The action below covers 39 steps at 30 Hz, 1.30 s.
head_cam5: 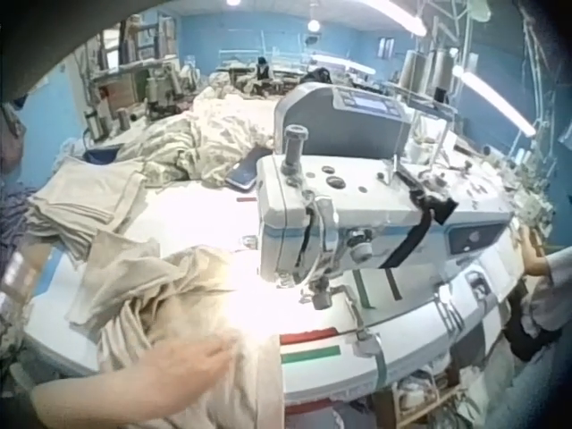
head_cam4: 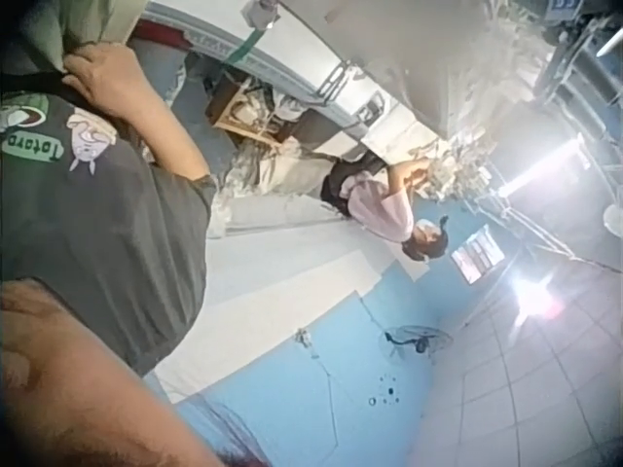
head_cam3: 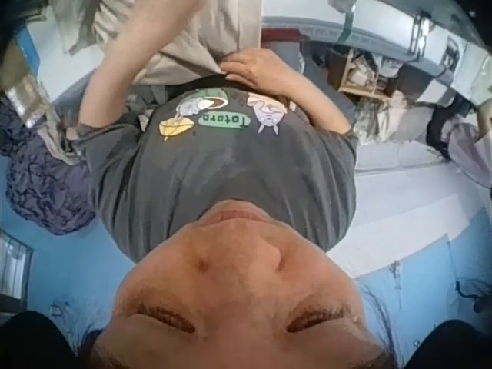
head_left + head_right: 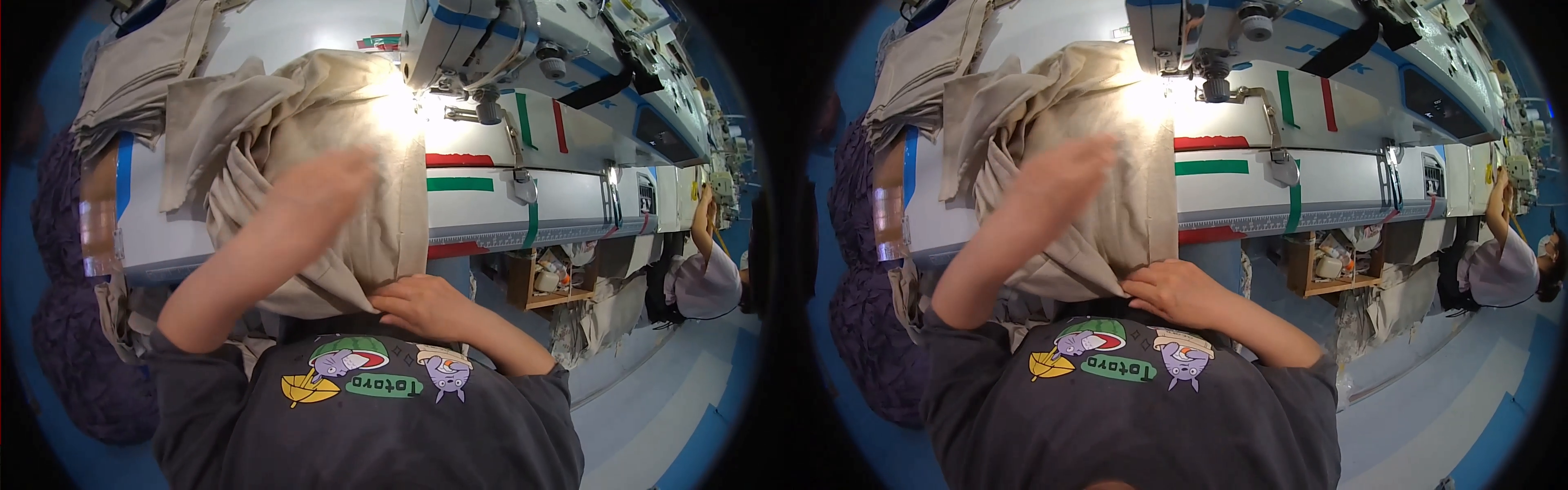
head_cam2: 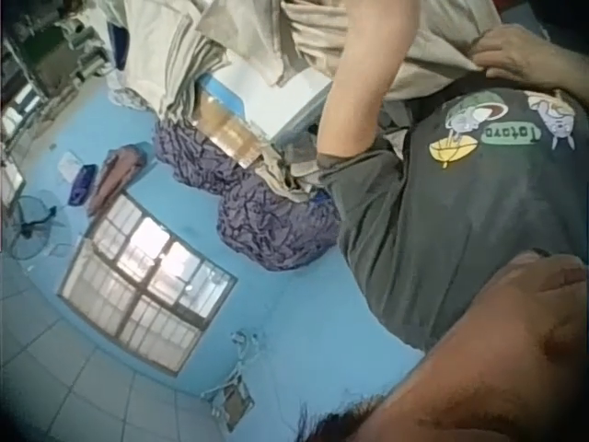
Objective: Sewing pieces of fabric together using an industrial sewing machine.
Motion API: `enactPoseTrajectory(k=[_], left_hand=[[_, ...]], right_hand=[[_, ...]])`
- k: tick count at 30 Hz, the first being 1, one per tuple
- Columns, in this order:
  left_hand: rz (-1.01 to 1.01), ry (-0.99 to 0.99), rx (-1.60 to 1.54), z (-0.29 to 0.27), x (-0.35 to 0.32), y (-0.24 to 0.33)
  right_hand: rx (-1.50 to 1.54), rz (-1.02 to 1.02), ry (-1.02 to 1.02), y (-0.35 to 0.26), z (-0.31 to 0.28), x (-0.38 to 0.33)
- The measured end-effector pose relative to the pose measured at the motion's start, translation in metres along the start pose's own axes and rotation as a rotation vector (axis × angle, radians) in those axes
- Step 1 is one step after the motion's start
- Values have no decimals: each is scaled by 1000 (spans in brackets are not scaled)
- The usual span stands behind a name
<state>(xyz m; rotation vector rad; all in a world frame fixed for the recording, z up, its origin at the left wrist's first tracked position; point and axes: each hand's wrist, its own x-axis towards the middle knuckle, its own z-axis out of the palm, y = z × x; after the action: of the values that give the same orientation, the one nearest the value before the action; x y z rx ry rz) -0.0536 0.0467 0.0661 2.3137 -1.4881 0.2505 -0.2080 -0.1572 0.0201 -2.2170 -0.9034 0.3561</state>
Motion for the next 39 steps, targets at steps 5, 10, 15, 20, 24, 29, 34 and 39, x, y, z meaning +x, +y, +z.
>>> enactPoseTrajectory(k=[5,10,15,20,24,29,34,39], left_hand=[[-321,-253,-203,37,-13,15],[-359,-277,-194,25,-24,-2],[-438,-374,-265,4,-13,-15],[-515,-282,-301,24,-2,44],[-664,-323,-419,50,-18,94],[-385,-255,-506,65,-45,112],[-100,-117,-386,70,-38,120],[-40,-51,-186,53,4,67]], right_hand=[[-169,130,93,1,-3,5],[-393,280,-263,-8,-15,10],[-51,9,90,-12,-15,-8],[262,1,253,-7,23,-18],[400,-43,356,-3,40,-29],[406,139,547,-1,19,-37],[273,582,445,16,-6,-22],[30,444,505,19,2,-8]])
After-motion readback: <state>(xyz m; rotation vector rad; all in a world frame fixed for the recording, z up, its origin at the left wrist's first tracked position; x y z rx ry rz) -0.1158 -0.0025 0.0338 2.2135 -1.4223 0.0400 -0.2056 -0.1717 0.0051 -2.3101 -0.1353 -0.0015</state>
